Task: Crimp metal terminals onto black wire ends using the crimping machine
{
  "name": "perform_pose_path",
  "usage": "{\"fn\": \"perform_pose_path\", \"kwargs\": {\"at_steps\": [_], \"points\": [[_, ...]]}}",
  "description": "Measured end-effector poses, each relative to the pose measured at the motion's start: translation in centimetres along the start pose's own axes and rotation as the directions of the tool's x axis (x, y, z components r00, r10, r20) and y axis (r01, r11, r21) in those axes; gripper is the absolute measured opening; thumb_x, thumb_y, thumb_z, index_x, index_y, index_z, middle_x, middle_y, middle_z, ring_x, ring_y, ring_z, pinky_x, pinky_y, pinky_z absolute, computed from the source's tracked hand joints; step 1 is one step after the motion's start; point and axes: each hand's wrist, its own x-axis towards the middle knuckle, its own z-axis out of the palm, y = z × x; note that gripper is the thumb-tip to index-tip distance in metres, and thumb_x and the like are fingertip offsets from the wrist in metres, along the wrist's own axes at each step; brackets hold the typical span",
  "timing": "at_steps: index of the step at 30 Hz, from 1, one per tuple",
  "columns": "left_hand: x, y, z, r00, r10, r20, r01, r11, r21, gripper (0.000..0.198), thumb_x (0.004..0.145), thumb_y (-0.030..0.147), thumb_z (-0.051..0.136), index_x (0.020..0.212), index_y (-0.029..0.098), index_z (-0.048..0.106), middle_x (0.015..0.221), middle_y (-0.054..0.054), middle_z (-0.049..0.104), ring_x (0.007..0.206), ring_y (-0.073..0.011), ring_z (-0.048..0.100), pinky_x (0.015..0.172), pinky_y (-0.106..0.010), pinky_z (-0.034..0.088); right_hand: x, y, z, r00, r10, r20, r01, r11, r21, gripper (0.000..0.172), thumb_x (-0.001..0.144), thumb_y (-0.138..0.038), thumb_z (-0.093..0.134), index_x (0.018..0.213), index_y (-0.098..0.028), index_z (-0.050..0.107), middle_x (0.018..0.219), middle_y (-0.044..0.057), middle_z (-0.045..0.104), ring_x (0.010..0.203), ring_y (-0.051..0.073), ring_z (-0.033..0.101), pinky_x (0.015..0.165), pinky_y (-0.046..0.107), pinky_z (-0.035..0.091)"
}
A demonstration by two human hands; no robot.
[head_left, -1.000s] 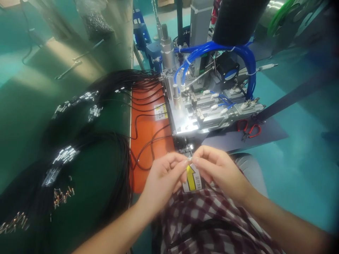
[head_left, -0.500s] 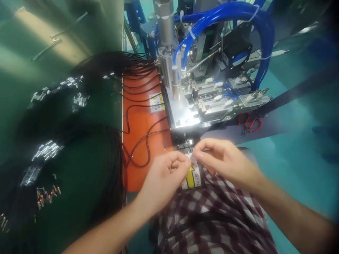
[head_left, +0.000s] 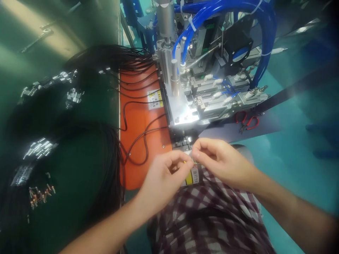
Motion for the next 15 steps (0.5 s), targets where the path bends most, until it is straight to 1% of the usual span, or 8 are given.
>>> {"fn": "perform_pose_path", "kwargs": {"at_steps": [3,6,8,9,11,15], "points": [[0.17,-0.07,-0.07,0.999,-0.032,-0.003,0.032,0.998,-0.055,0.021,0.082,0.032,0.063,0.071,0.015,0.064,0.053,0.005,0.041,0.048,-0.0060,0.032,0.046,-0.018,0.026,0.06,-0.05,0.24,1.000,0.014,-0.021,-0.013,0.997,0.074,0.020,0.090,-0.028,0.050,0.072,-0.018,0.054,0.062,-0.005,0.046,0.050,0.008,0.038,0.044,0.020,0.030],[0.30,-0.12,-0.10,0.996,-0.083,-0.035,0.079,0.990,-0.117,0.022,0.082,0.033,0.063,0.071,0.015,0.062,0.051,0.007,0.036,0.045,-0.0042,0.025,0.045,-0.018,0.024,-0.04,-0.09,0.22,0.997,0.053,-0.047,-0.044,0.985,0.168,0.022,0.091,-0.033,0.051,0.075,-0.018,0.055,0.055,-0.006,0.042,0.047,0.007,0.035,0.041,0.020,0.028],[0.33,-0.21,-0.13,0.994,-0.094,-0.049,0.087,0.988,-0.131,0.022,0.082,0.034,0.063,0.073,0.014,0.062,0.051,0.007,0.036,0.045,-0.0037,0.024,0.045,-0.018,0.023,-0.24,-0.02,0.21,0.996,0.071,-0.062,-0.059,0.982,0.182,0.022,0.090,-0.035,0.052,0.077,-0.018,0.057,0.054,-0.007,0.040,0.045,0.008,0.035,0.040,0.020,0.027],[0.34,-0.29,-0.16,0.994,-0.095,-0.053,0.087,0.988,-0.130,0.022,0.082,0.034,0.063,0.074,0.014,0.062,0.051,0.007,0.036,0.045,-0.0037,0.024,0.046,-0.018,0.023,-0.35,0.04,0.24,0.995,0.068,-0.070,-0.055,0.983,0.176,0.021,0.089,-0.035,0.053,0.078,-0.018,0.058,0.055,-0.006,0.042,0.046,0.008,0.036,0.040,0.020,0.028],[0.36,-0.48,-0.22,0.994,-0.093,-0.056,0.085,0.988,-0.129,0.024,0.082,0.036,0.064,0.074,0.014,0.062,0.052,0.007,0.036,0.046,-0.0037,0.024,0.045,-0.018,0.022,-0.58,0.19,0.41,0.996,0.031,-0.087,-0.018,0.989,0.145,0.018,0.087,-0.033,0.056,0.079,-0.018,0.059,0.059,-0.005,0.046,0.048,0.008,0.039,0.042,0.021,0.031],[0.42,-0.77,-0.33,0.994,-0.096,-0.055,0.088,0.986,-0.139,0.027,0.082,0.040,0.065,0.074,0.014,0.061,0.051,0.008,0.034,0.046,-0.0039,0.025,0.045,-0.018,0.020,-0.82,0.42,0.86,0.983,-0.119,-0.136,0.127,0.991,0.047,0.008,0.083,-0.025,0.060,0.082,-0.018,0.061,0.065,-0.003,0.050,0.051,0.009,0.044,0.046,0.021,0.036]]}}
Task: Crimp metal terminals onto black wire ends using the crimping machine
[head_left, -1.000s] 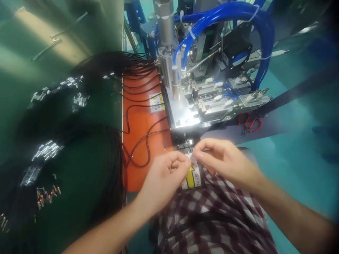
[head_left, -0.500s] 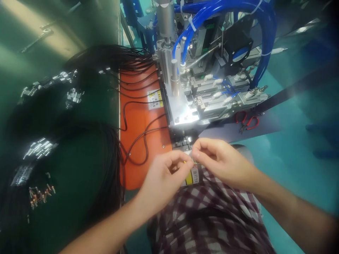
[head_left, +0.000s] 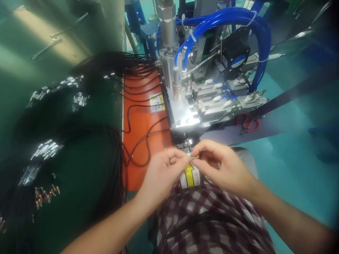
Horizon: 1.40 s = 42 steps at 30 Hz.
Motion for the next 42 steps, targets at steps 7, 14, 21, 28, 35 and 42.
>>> {"fn": "perform_pose_path", "kwargs": {"at_steps": [7,14,21,28,35,42], "points": [[-0.1,0.1,0.2,0.999,-0.004,0.032,0.007,0.998,-0.067,0.023,0.085,0.034,0.062,0.073,0.015,0.057,0.049,0.007,0.038,0.044,-0.0038,0.027,0.043,-0.018,0.019,0.3,0.3,0.3,0.982,0.188,0.038,-0.191,0.964,0.183,0.015,0.082,-0.032,0.061,0.081,-0.017,0.063,0.055,-0.006,0.043,0.045,0.008,0.036,0.041,0.021,0.029],[-0.2,0.1,0.3,0.999,0.007,0.042,-0.003,0.996,-0.093,0.022,0.086,0.032,0.060,0.073,0.015,0.055,0.049,0.007,0.040,0.044,-0.0032,0.028,0.043,-0.016,0.020,-0.1,0.2,0.6,0.994,0.089,-0.063,-0.082,0.991,0.109,0.012,0.083,-0.028,0.062,0.080,-0.016,0.065,0.061,-0.002,0.053,0.049,0.008,0.042,0.044,0.022,0.035],[-0.3,0.2,0.4,0.999,0.042,-0.008,-0.042,0.999,-0.002,0.022,0.085,0.032,0.060,0.072,0.015,0.056,0.049,0.009,0.036,0.044,-0.0028,0.026,0.044,-0.015,0.024,-0.5,0.2,0.1,0.918,-0.383,-0.106,0.332,0.886,-0.322,0.005,0.087,-0.014,0.058,0.085,-0.017,0.062,0.075,0.001,0.061,0.059,0.010,0.052,0.053,0.022,0.042],[-0.3,0.0,0.4,0.995,0.099,-0.022,-0.097,0.990,0.101,0.019,0.085,0.031,0.059,0.074,0.015,0.058,0.051,0.008,0.035,0.046,-0.0036,0.027,0.045,-0.015,0.026,-0.6,0.7,0.0,0.860,-0.509,-0.039,0.441,0.780,-0.444,0.009,0.088,-0.011,0.055,0.086,-0.017,0.061,0.082,0.004,0.062,0.062,0.011,0.051,0.056,0.024,0.042],[-0.5,-0.1,0.6,0.980,0.197,0.027,-0.199,0.955,0.218,0.017,0.086,0.028,0.058,0.075,0.015,0.060,0.056,0.006,0.041,0.050,-0.0053,0.035,0.046,-0.016,0.027,-0.5,0.2,-0.4,0.946,-0.321,-0.033,0.293,0.897,-0.332,0.010,0.087,-0.013,0.054,0.080,-0.018,0.060,0.080,0.001,0.059,0.062,0.011,0.051,0.057,0.024,0.040],[-0.3,-0.1,0.5,0.978,0.195,0.070,-0.205,0.962,0.179,0.017,0.085,0.028,0.059,0.076,0.014,0.063,0.055,0.006,0.041,0.050,-0.0053,0.035,0.047,-0.016,0.029,0.2,0.1,-0.4,0.993,0.117,0.022,-0.117,0.993,-0.028,0.014,0.086,-0.025,0.055,0.075,-0.019,0.058,0.066,-0.003,0.053,0.053,0.009,0.043,0.046,0.022,0.034]]}}
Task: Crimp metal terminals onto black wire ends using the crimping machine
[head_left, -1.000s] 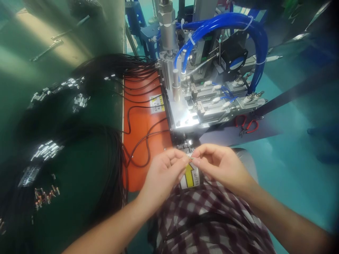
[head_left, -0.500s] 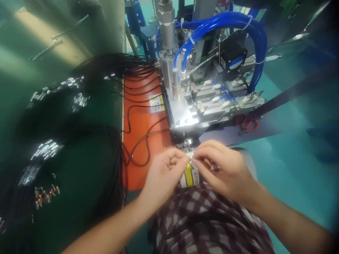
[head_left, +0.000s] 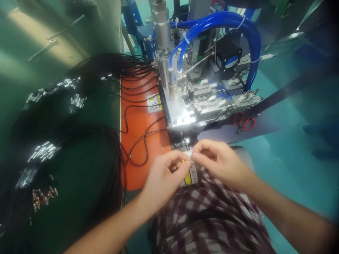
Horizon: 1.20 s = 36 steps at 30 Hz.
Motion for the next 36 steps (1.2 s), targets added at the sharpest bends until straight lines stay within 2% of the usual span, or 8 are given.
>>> {"fn": "perform_pose_path", "kwargs": {"at_steps": [6,10,13,17,21,23,28,36], "points": [[0.3,0.1,-0.5,0.995,-0.098,-0.022,0.094,0.986,-0.135,0.021,0.081,0.034,0.066,0.075,0.014,0.065,0.053,0.007,0.038,0.046,-0.0035,0.029,0.044,-0.016,0.026,0.5,-0.6,0.0,0.991,0.087,0.104,-0.110,0.964,0.242,0.019,0.085,-0.030,0.056,0.072,-0.016,0.055,0.057,-0.006,0.042,0.047,0.006,0.031,0.041,0.019,0.024],[0.3,0.1,-0.6,0.987,-0.158,-0.015,0.150,0.959,-0.240,0.022,0.081,0.035,0.066,0.074,0.014,0.064,0.048,0.009,0.032,0.043,-0.0023,0.023,0.044,-0.016,0.024,0.9,-1.0,0.1,0.992,0.090,0.089,-0.111,0.959,0.261,0.022,0.087,-0.034,0.055,0.075,-0.015,0.057,0.053,-0.007,0.038,0.046,0.006,0.030,0.041,0.019,0.024],[0.4,0.2,-0.7,0.986,-0.167,-0.026,0.156,0.958,-0.242,0.023,0.081,0.035,0.067,0.071,0.014,0.062,0.048,0.009,0.033,0.042,-0.0019,0.023,0.043,-0.016,0.024,1.2,-1.0,0.3,0.996,0.052,0.073,-0.068,0.970,0.235,0.019,0.085,-0.031,0.058,0.074,-0.015,0.058,0.059,-0.005,0.046,0.047,0.006,0.034,0.042,0.020,0.027],[0.6,0.2,-0.9,0.991,-0.133,-0.029,0.126,0.974,-0.189,0.022,0.082,0.033,0.065,0.071,0.014,0.064,0.049,0.008,0.038,0.043,-0.0030,0.029,0.043,-0.016,0.025,1.4,-1.2,0.3,0.996,-0.077,0.042,0.075,0.996,0.058,0.017,0.087,-0.027,0.055,0.073,-0.017,0.057,0.065,-0.002,0.052,0.054,0.009,0.042,0.048,0.022,0.032],[0.6,0.4,-1.2,0.996,0.022,-0.082,-0.025,0.999,-0.030,0.013,0.081,0.026,0.066,0.076,0.014,0.070,0.061,0.002,0.057,0.056,-0.0073,0.047,0.053,-0.017,0.038,1.5,-1.8,0.3,0.961,-0.275,-0.034,0.260,0.938,-0.231,0.017,0.087,-0.018,0.052,0.071,-0.018,0.054,0.068,-0.001,0.055,0.062,0.011,0.048,0.056,0.025,0.035],[0.5,0.6,-1.3,0.992,0.059,-0.108,-0.061,0.998,-0.021,0.010,0.080,0.024,0.066,0.078,0.015,0.072,0.066,0.000,0.063,0.062,-0.0091,0.052,0.058,-0.018,0.042,1.8,-2.0,0.5,0.974,-0.225,-0.030,0.217,0.962,-0.164,0.017,0.088,-0.018,0.051,0.071,-0.018,0.053,0.067,-0.002,0.054,0.060,0.011,0.047,0.054,0.024,0.035],[0.8,0.7,-1.5,0.991,-0.034,-0.132,0.016,0.991,-0.135,0.015,0.078,0.027,0.067,0.071,0.015,0.070,0.066,-0.001,0.063,0.056,-0.0085,0.050,0.053,-0.019,0.039,2.3,-1.9,0.5,0.993,0.040,0.108,-0.061,0.978,0.200,0.019,0.088,-0.029,0.053,0.073,-0.018,0.053,0.052,-0.008,0.041,0.044,0.007,0.034,0.040,0.019,0.026],[1.2,0.7,-1.4,0.982,-0.120,-0.148,0.080,0.964,-0.252,0.017,0.077,0.029,0.068,0.071,0.014,0.069,0.049,0.006,0.043,0.043,-0.0024,0.023,0.043,-0.017,0.022,1.6,-0.8,0.4,0.996,0.081,0.023,-0.085,0.961,0.262,0.023,0.085,-0.038,0.058,0.078,-0.017,0.060,0.050,-0.007,0.042,0.043,0.007,0.033,0.039,0.019,0.025]]}}
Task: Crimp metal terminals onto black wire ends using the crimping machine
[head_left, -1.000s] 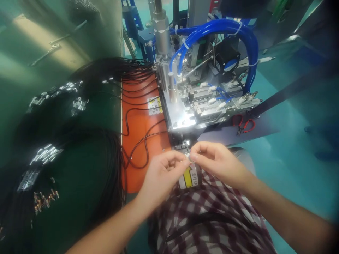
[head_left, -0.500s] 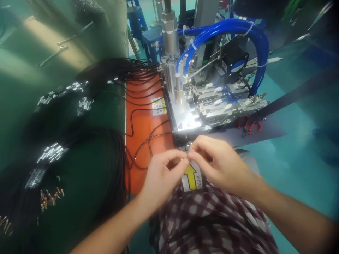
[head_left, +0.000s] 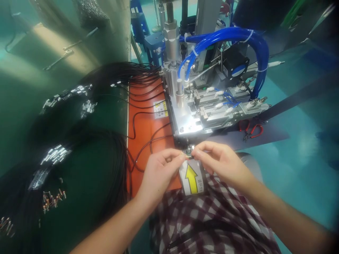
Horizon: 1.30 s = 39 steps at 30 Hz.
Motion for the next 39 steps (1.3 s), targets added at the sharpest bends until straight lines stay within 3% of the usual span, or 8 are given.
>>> {"fn": "perform_pose_path", "kwargs": {"at_steps": [6,13,19,24,30,36,39], "points": [[-0.1,-0.3,-0.1,1.000,0.004,0.005,-0.004,1.000,0.026,0.019,0.079,0.032,0.068,0.073,0.014,0.069,0.045,0.009,0.032,0.043,-0.0029,0.020,0.042,-0.017,0.019,-0.1,0.6,0.6,0.998,-0.060,-0.010,0.059,0.998,-0.032,0.020,0.080,-0.035,0.066,0.079,-0.015,0.063,0.062,-0.001,0.054,0.049,0.008,0.039,0.045,0.022,0.030],[-0.2,-0.4,0.2,1.000,-0.018,-0.016,0.018,0.999,-0.031,0.021,0.078,0.032,0.067,0.071,0.013,0.065,0.047,0.008,0.034,0.044,-0.0030,0.022,0.042,-0.017,0.019,-0.2,1.0,1.2,0.997,-0.034,-0.070,0.036,0.999,0.021,0.021,0.079,-0.036,0.067,0.077,-0.016,0.063,0.057,-0.003,0.051,0.049,0.010,0.042,0.044,0.022,0.033],[-0.3,-0.4,0.3,1.000,-0.006,-0.017,0.005,1.000,-0.017,0.021,0.078,0.033,0.068,0.072,0.013,0.065,0.048,0.007,0.038,0.044,-0.0035,0.023,0.042,-0.017,0.020,-0.4,1.2,1.1,0.985,-0.114,-0.127,0.109,0.993,-0.046,0.018,0.078,-0.033,0.068,0.077,-0.015,0.066,0.067,0.002,0.061,0.055,0.012,0.050,0.049,0.024,0.039],[-0.6,-0.8,0.4,1.000,0.006,-0.006,-0.005,0.997,0.078,0.021,0.079,0.036,0.068,0.075,0.015,0.067,0.051,0.005,0.044,0.044,-0.0047,0.029,0.041,-0.018,0.024,-0.3,0.5,0.9,0.997,-0.035,-0.064,0.034,0.999,-0.008,0.020,0.079,-0.035,0.064,0.072,-0.016,0.060,0.052,-0.004,0.048,0.044,0.008,0.038,0.040,0.021,0.031],[-0.4,-0.6,0.2,0.998,-0.040,0.054,0.039,0.999,0.016,0.021,0.079,0.034,0.067,0.072,0.014,0.065,0.046,0.009,0.031,0.042,-0.0030,0.021,0.041,-0.017,0.018,-0.2,0.3,1.0,1.000,0.016,-0.011,-0.015,0.998,0.062,0.021,0.082,-0.037,0.061,0.074,-0.018,0.056,0.044,-0.008,0.038,0.039,0.006,0.030,0.036,0.018,0.023],[-0.4,-0.4,0.0,0.993,-0.089,0.078,0.094,0.994,-0.059,0.021,0.079,0.032,0.068,0.072,0.012,0.065,0.047,0.008,0.034,0.043,-0.0024,0.021,0.041,-0.017,0.015,-0.5,0.2,0.2,0.999,0.005,-0.038,-0.003,1.000,0.031,0.023,0.084,-0.040,0.061,0.080,-0.017,0.061,0.045,-0.008,0.037,0.038,0.006,0.028,0.034,0.019,0.020],[-0.6,-0.4,0.1,0.988,-0.129,0.083,0.134,0.989,-0.064,0.021,0.078,0.034,0.068,0.073,0.013,0.065,0.047,0.009,0.032,0.042,-0.0026,0.019,0.042,-0.017,0.019,-0.5,0.2,0.3,0.999,-0.021,-0.027,0.020,1.000,-0.014,0.022,0.083,-0.038,0.062,0.079,-0.017,0.063,0.049,-0.006,0.044,0.042,0.007,0.034,0.037,0.020,0.026]]}}
